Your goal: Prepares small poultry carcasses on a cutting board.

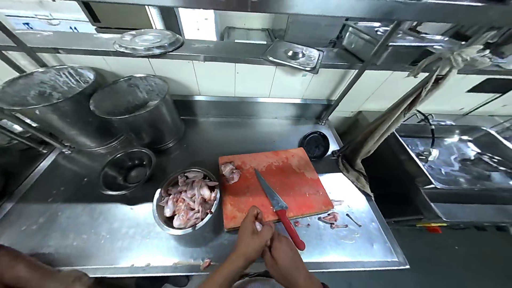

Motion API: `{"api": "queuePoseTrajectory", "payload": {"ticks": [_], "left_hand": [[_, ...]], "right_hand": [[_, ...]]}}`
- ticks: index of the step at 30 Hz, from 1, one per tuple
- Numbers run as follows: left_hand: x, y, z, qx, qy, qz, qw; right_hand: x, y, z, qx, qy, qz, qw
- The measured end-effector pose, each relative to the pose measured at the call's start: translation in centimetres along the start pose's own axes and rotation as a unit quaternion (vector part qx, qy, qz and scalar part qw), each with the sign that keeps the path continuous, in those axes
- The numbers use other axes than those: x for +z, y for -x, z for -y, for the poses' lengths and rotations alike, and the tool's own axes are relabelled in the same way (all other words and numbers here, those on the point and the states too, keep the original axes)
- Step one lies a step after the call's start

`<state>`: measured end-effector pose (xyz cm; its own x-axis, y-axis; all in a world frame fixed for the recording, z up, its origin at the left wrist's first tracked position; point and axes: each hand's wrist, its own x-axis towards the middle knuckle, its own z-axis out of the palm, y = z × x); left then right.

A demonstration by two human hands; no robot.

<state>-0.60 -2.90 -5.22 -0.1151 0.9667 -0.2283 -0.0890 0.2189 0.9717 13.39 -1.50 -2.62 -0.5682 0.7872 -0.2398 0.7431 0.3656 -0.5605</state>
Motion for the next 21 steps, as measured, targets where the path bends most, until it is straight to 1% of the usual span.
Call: {"api": "queuePoseTrajectory", "payload": {"ticks": [1, 3, 5, 6, 10, 14, 15, 19, 21], "left_hand": [[-0.5, 0.1, -0.3, -0.001, -0.033, 0.033, 0.999], [-1.2, 0.5, -0.7, -0.008, -0.054, 0.093, 0.994], [-1.4, 1.0, -0.1, -0.004, -0.032, 0.113, 0.993], [-1.2, 1.3, 0.2, -0.008, -0.003, 0.107, 0.994], [-0.3, 2.2, 0.0, -0.014, 0.082, 0.03, 0.996], [-0.6, 2.4, -0.9, -0.026, 0.058, -0.001, 0.998], [-0.7, 2.4, -1.0, -0.03, 0.054, -0.008, 0.998], [-0.4, 2.6, -1.2, -0.025, 0.09, -0.068, 0.993], [-0.6, 2.6, -1.6, -0.029, 0.066, -0.066, 0.995]], "right_hand": [[0.5, 0.2, -0.2, -0.011, -0.012, -0.02, 1.0], [0.9, 0.5, -0.3, -0.033, -0.035, -0.054, 0.997], [0.5, 0.4, 0.0, -0.029, -0.044, -0.046, 0.998], [0.2, 0.3, 0.3, -0.025, -0.039, -0.04, 0.998], [-0.8, 0.2, 1.6, -0.014, -0.003, -0.031, 0.999], [-0.5, 0.4, 2.2, -0.061, 0.051, -0.095, 0.992], [-0.4, 0.3, 2.2, -0.066, 0.059, -0.099, 0.991], [-0.2, 0.1, 2.6, -0.041, 0.052, -0.055, 0.996], [0.1, 0.3, 2.5, -0.034, 0.026, -0.052, 0.998]]}}
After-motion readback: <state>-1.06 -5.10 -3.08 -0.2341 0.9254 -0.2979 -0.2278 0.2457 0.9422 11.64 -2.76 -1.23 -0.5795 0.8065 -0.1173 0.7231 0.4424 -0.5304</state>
